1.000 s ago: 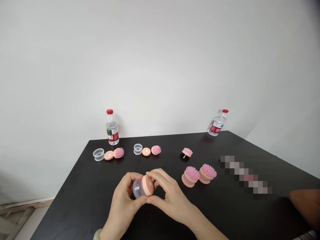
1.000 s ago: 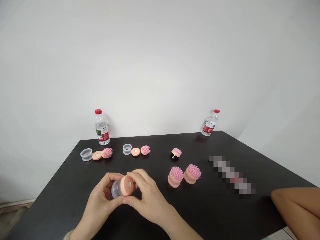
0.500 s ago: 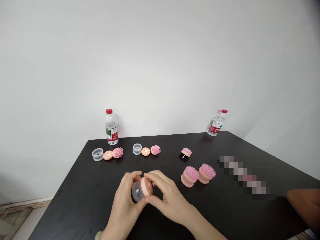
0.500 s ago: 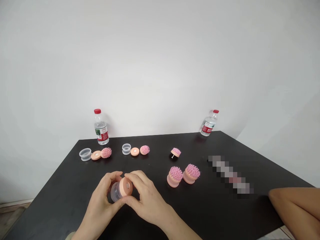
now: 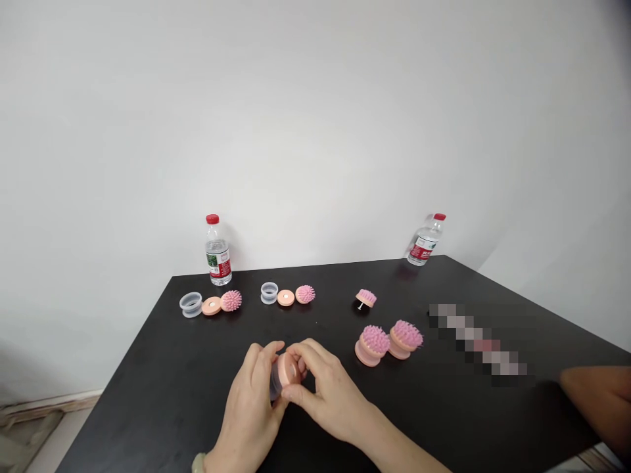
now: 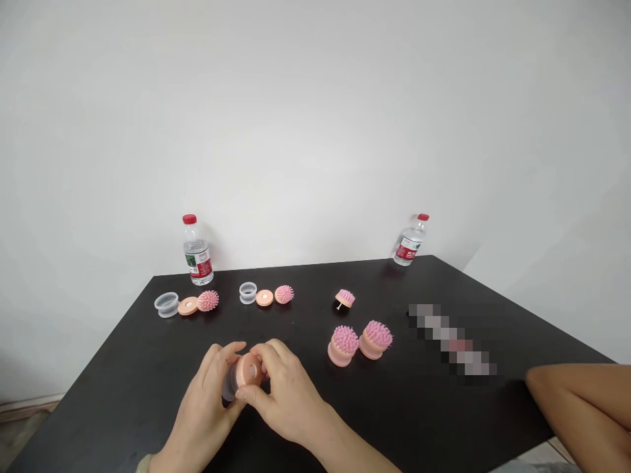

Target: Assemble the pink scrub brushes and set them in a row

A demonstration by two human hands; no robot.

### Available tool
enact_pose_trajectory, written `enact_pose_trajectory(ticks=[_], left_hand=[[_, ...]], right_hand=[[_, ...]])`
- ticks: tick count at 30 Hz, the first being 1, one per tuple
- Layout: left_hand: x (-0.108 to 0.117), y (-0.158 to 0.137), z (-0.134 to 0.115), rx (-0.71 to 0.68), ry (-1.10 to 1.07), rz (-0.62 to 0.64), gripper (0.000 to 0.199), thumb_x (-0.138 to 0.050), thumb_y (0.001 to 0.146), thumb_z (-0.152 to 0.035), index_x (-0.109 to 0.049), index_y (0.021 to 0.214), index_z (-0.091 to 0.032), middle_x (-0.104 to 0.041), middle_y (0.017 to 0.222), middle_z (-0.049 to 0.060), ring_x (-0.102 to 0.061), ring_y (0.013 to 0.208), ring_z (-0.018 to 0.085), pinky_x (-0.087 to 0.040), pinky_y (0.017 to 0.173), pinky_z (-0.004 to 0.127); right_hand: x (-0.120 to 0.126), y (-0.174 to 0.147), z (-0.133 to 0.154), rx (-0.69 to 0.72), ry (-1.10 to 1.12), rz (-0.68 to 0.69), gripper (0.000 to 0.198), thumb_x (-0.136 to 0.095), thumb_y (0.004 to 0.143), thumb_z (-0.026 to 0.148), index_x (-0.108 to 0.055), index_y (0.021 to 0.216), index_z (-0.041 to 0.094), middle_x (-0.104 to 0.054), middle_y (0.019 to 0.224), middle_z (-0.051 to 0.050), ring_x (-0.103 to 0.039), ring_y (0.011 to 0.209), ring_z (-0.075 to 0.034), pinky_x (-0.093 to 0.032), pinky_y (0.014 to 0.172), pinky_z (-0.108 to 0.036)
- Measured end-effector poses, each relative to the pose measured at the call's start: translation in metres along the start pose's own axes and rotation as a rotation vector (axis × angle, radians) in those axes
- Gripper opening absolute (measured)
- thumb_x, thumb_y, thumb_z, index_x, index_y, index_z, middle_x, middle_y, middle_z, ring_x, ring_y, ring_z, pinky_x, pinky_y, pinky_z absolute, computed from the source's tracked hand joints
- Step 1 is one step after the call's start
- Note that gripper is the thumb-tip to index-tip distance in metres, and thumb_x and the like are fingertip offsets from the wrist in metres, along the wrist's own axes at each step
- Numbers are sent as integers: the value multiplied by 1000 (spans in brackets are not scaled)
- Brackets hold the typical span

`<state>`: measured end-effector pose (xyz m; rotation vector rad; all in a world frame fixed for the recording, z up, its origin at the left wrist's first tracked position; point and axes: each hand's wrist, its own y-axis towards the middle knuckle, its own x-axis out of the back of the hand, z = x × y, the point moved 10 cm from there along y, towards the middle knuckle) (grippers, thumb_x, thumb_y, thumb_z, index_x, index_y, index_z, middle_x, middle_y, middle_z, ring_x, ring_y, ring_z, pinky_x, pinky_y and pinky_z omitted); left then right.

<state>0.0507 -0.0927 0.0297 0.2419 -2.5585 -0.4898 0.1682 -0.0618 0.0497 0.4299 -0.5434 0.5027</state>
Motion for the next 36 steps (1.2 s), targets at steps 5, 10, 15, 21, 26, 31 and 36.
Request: enact_pose_trajectory(ticks=[5, 10, 15, 21, 26, 31, 36], left_hand=[[-9, 2, 8, 62, -16, 85, 50, -64, 82, -17, -57, 132, -24, -61, 103, 7, -65, 91, 28, -53, 80, 40], [-4, 6, 28, 223, -209, 68, 48, -72, 80, -32, -57, 125, -23, -63, 118, 10, -64, 102, 29, -50, 89, 40], [-7, 7, 49, 381, -360, 88, 38, -76, 74, -35, -60, 107, -24, -70, 97, 3, -65, 89, 25, -50, 78, 33], [-15, 3, 58, 480, -552, 89, 52, -81, 69, -41, -61, 113, -22, -70, 106, 5, -63, 100, 27, -48, 84, 32], [-18, -3, 52, 576, -787, 103, 58, -85, 68, -41, -64, 120, -25, -70, 102, 3, -60, 99, 23, -48, 87, 30], [-22, -3, 37, 643, -987, 130, 40, -90, 64, -33, -74, 98, -20, -67, 91, 2, -59, 90, 17, -48, 87, 27], [-29, -5, 39, 736, -1155, 97, 35, -89, 69, -36, -75, 94, -17, -66, 86, 3, -62, 84, 16, -54, 85, 31]], right_hand=[[-6, 2, -23, -131, -39, 9, 31, -82, 71, 18, -64, 96, 23, -63, 92, -1, -62, 83, -20, -54, 78, -35], [25, 10, -27, -34, -37, -125, 41, -77, 81, 28, -61, 118, 22, -65, 108, -5, -65, 93, -20, -58, 77, -33], [98, 18, -64, -222, -366, -338, 34, -62, 93, 30, -58, 126, 20, -59, 128, -10, -62, 115, -24, -56, 94, -39], [165, 42, -128, -546, -558, -245, 40, -66, 95, 35, -58, 130, 17, -56, 136, -14, -59, 121, -30, -50, 102, -50], [175, 59, -172, -755, -607, -94, 32, -63, 99, 32, -60, 127, 17, -63, 128, -10, -66, 107, -24, -58, 90, -45], [169, 57, -182, -759, -561, -14, 31, -63, 99, 32, -60, 126, 17, -64, 126, -9, -67, 105, -24, -58, 88, -44], [165, 56, -128, -520, -469, -151, 30, -67, 96, 29, -61, 123, 17, -64, 125, -9, -66, 107, -24, -57, 90, -43]])
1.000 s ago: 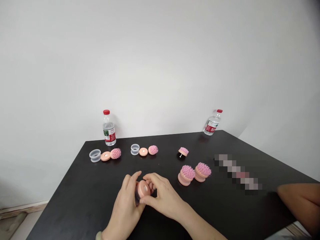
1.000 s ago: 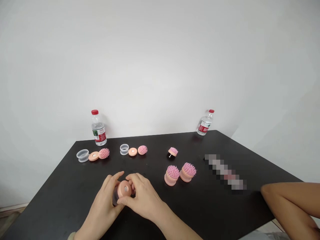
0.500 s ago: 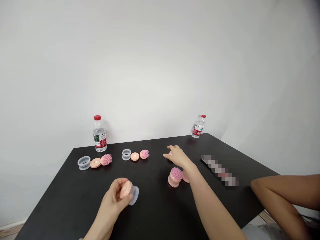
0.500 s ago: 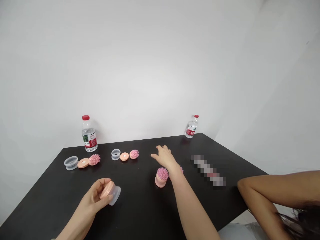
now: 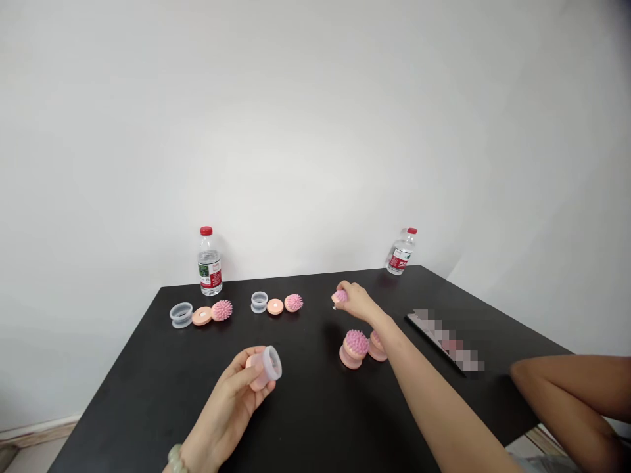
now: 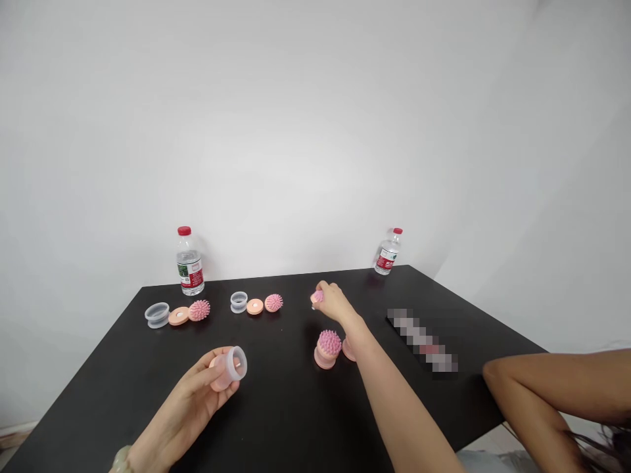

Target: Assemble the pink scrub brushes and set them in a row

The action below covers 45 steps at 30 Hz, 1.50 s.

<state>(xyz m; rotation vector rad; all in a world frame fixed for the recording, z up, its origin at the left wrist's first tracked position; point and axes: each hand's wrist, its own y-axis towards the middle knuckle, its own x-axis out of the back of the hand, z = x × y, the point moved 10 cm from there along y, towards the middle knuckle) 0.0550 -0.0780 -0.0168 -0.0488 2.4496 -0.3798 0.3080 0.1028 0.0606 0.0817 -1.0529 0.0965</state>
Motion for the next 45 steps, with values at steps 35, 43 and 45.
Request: enact_pose_trajectory(ticks=[35, 43, 45], left_hand=[[-27, -13, -6, -101, 188, 207, 29, -81, 79, -33, -66, 101, -23, -62, 92, 2, -53, 80, 15, -47, 77, 29], [-25, -12, -5, -102, 225, 201, 36, -86, 73, -41, -67, 96, -20, -62, 83, 0, -52, 72, 13, -47, 69, 26], [-25, -10, -1, -59, 188, 203, 36, -85, 73, -45, -68, 90, -18, -60, 75, -1, -51, 65, 11, -47, 66, 26]], right_hand=[[-75, -131, 122, 607, 682, 23, 55, -94, 58, 41, -64, 102, 26, -59, 103, -2, -61, 90, -22, -51, 80, -36], [-69, -142, 134, 729, 659, -7, 51, -91, 64, 45, -62, 100, 24, -60, 100, -3, -61, 89, -22, -51, 78, -35], [-67, -146, 137, 783, 660, -9, 47, -89, 69, 45, -63, 102, 24, -62, 102, -4, -62, 91, -22, -52, 80, -35]])
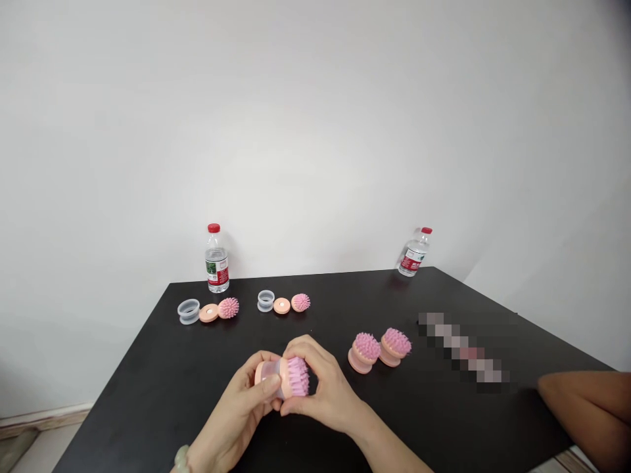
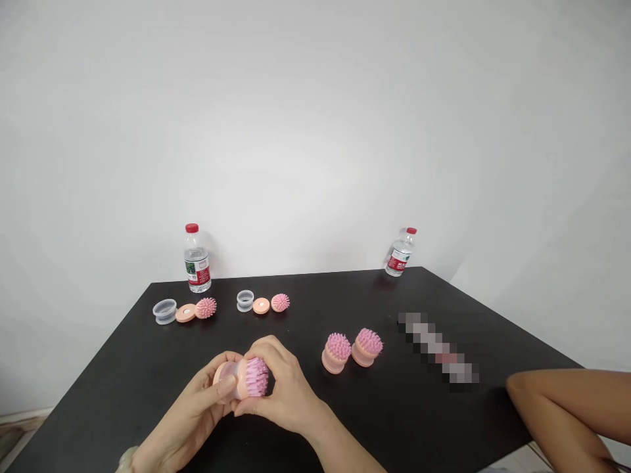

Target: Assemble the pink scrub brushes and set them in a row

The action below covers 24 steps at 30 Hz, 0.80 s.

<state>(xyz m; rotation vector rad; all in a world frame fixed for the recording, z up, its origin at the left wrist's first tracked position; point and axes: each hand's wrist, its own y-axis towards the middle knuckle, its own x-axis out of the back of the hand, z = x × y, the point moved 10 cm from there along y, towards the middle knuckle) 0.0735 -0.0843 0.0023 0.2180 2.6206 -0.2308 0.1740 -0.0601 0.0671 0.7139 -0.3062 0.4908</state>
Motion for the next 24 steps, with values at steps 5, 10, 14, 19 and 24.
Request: enact_pose_trajectory(ticks=[5, 10, 14, 19, 24], left_hand=[[6, 2, 10, 58, -76, -56, 42, -84, 72, -52, -62, 70, -16, -56, 63, -2, -49, 55, 8, -43, 56, 22], [8, 3, 17, 84, -55, -63, 41, -79, 77, -55, -67, 77, -15, -59, 63, 0, -51, 52, 8, -39, 51, 21], [8, 3, 13, 64, -118, -51, 38, -85, 72, -49, -71, 90, -18, -61, 72, 0, -53, 60, 9, -45, 61, 23], [3, 1, 9, 42, -99, 16, 35, -89, 70, -36, -73, 93, -16, -66, 84, 4, -58, 72, 13, -50, 72, 27], [7, 2, 9, 50, -121, -32, 33, -90, 69, -33, -74, 91, -15, -63, 79, 3, -54, 66, 10, -49, 68, 24]], right_hand=[[-4, -2, 15, 125, -16, 60, 37, -79, 83, 38, -63, 114, 25, -63, 111, -8, -61, 102, -25, -53, 88, -39], [-9, -4, 15, 119, -24, 121, 36, -76, 85, 25, -63, 118, 27, -61, 124, -10, -60, 112, -25, -53, 95, -40], [-7, -4, 5, 34, -9, 88, 45, -82, 80, 28, -61, 120, 28, -65, 118, -7, -64, 106, -24, -53, 93, -39], [2, -2, -4, -7, -78, 1, 54, -85, 68, 60, -65, 103, 24, -66, 99, -6, -61, 93, -26, -53, 80, -39], [3, -1, -20, -35, 43, -25, 90, -74, 63, 80, -55, 132, 26, -61, 124, -13, -58, 113, -32, -52, 93, -46]])
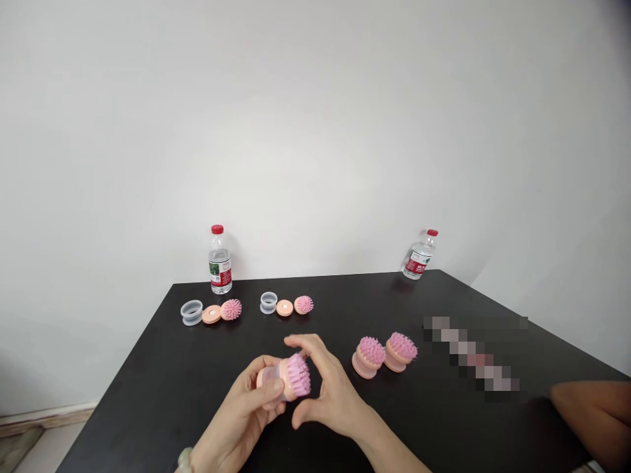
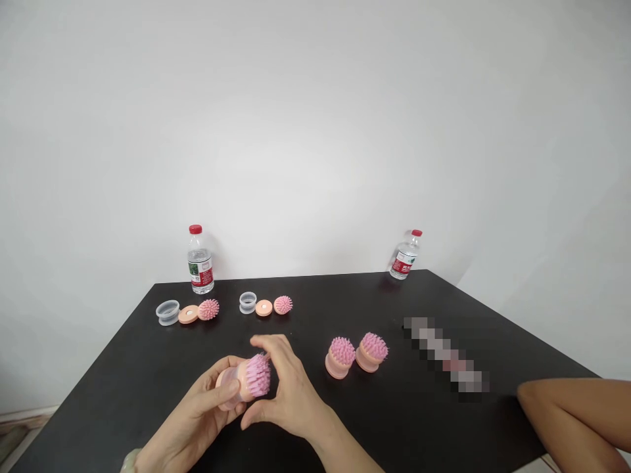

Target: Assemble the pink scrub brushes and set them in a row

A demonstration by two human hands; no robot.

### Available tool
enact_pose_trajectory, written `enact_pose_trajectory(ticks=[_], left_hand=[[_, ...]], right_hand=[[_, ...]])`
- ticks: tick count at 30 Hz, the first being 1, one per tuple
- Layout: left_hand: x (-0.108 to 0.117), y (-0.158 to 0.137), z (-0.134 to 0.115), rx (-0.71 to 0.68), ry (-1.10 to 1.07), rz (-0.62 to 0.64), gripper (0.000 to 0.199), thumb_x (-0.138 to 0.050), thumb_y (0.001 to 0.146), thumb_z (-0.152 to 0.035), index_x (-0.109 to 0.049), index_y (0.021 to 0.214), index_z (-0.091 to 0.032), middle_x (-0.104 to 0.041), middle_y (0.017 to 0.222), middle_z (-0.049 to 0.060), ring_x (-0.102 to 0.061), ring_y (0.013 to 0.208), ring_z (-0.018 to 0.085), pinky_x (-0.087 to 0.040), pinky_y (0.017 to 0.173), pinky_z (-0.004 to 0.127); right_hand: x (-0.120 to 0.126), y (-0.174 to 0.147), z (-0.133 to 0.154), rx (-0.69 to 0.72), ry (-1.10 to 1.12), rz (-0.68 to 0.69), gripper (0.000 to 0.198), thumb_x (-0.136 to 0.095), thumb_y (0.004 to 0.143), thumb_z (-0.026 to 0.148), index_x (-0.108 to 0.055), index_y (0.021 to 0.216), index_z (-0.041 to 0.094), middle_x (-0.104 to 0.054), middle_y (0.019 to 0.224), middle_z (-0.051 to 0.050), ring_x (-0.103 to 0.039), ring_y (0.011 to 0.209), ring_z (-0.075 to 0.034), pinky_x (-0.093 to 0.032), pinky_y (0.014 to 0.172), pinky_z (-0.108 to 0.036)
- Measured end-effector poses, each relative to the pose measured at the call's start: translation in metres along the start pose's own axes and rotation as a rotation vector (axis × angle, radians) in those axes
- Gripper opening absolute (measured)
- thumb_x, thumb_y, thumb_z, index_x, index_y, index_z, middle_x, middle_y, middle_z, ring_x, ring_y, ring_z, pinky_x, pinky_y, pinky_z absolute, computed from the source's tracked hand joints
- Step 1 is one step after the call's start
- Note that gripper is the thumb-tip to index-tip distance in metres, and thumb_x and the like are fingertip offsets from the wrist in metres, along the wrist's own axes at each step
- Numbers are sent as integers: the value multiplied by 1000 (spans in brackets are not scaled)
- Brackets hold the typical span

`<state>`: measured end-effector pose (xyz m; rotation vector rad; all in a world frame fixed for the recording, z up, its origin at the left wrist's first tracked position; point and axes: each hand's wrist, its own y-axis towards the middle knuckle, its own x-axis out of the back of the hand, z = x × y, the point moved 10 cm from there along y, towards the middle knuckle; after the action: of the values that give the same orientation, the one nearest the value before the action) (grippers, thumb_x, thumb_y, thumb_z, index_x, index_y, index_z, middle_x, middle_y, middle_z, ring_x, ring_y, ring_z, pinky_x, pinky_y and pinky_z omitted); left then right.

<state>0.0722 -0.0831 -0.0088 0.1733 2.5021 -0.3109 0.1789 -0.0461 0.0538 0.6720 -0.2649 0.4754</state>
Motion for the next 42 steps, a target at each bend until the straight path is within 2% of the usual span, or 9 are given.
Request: enact_pose_trajectory(ticks=[5, 10, 14, 20, 27, 32, 35, 39, 42], left_hand=[[10, 3, -2, -3, -65, -98, 37, -94, 63, -32, -75, 89, -15, -62, 81, 1, -54, 68, 8, -50, 69, 22], [6, 3, -1, -10, -35, -33, 33, -91, 68, -34, -74, 90, -15, -63, 79, 1, -53, 65, 8, -50, 69, 24], [0, 2, -2, -26, -33, 11, 30, -87, 74, -37, -74, 89, -15, -63, 79, 2, -54, 68, 10, -50, 74, 26], [-5, 0, -4, -74, -14, 39, 31, -89, 70, -29, -72, 94, -20, -68, 89, 2, -61, 85, 16, -49, 82, 28], [4, 5, -7, -93, -59, -8, 32, -88, 71, -29, -72, 97, -20, -72, 95, 5, -63, 88, 17, -49, 86, 31], [-1, 3, -6, -72, -45, 17, 33, -89, 70, -28, -71, 96, -19, -72, 90, 4, -63, 81, 15, -50, 81, 28], [1, 3, -5, -66, -44, 3, 33, -88, 71, -30, -71, 98, -19, -72, 95, 5, -64, 89, 18, -49, 86, 30], [3, 4, -4, -71, -48, -8, 34, -88, 72, -29, -71, 99, -18, -71, 91, 5, -63, 84, 16, -50, 84, 30], [2, 4, -3, -66, -41, -5, 33, -88, 72, -30, -71, 98, -17, -71, 89, 5, -63, 80, 15, -51, 82, 30]], right_hand=[[20, -3, -24, -141, 164, -138, 70, -47, 93, 72, -44, 148, 28, -59, 133, -16, -60, 116, -29, -55, 89, -45], [1, -3, 11, -8, -9, 109, 65, -78, 81, 52, -59, 138, 31, -62, 132, -11, -60, 116, -30, -51, 99, -46], [-1, -1, 23, 31, -59, 100, 43, -78, 84, 34, -67, 125, 29, -67, 121, -8, -63, 112, -27, -51, 98, -43], [7, -4, -6, -147, -139, 5, 39, -76, 79, 58, -65, 89, 21, -62, 81, -1, -59, 71, -19, -50, 64, -32], [-2, -6, -6, -151, -29, 90, 79, -89, 70, 43, -51, 137, 30, -56, 136, -8, -58, 119, -28, -50, 100, -43], [4, -8, -16, -152, 1, 16, 75, -80, 76, 57, -50, 137, 25, -66, 102, -5, -67, 88, -23, -56, 81, -39], [4, -8, -16, -126, 42, 24, 92, -79, 68, 70, -45, 141, 24, -65, 112, -9, -67, 96, -26, -58, 77, -37], [0, -9, -5, -86, -75, 78, 75, -83, 77, 48, -48, 141, 30, -59, 135, -9, -59, 120, -28, -51, 101, -44], [1, -9, -6, -99, -101, 58, 66, -78, 84, 42, -48, 141, 27, -66, 120, -8, -65, 108, -25, -55, 92, -41]])
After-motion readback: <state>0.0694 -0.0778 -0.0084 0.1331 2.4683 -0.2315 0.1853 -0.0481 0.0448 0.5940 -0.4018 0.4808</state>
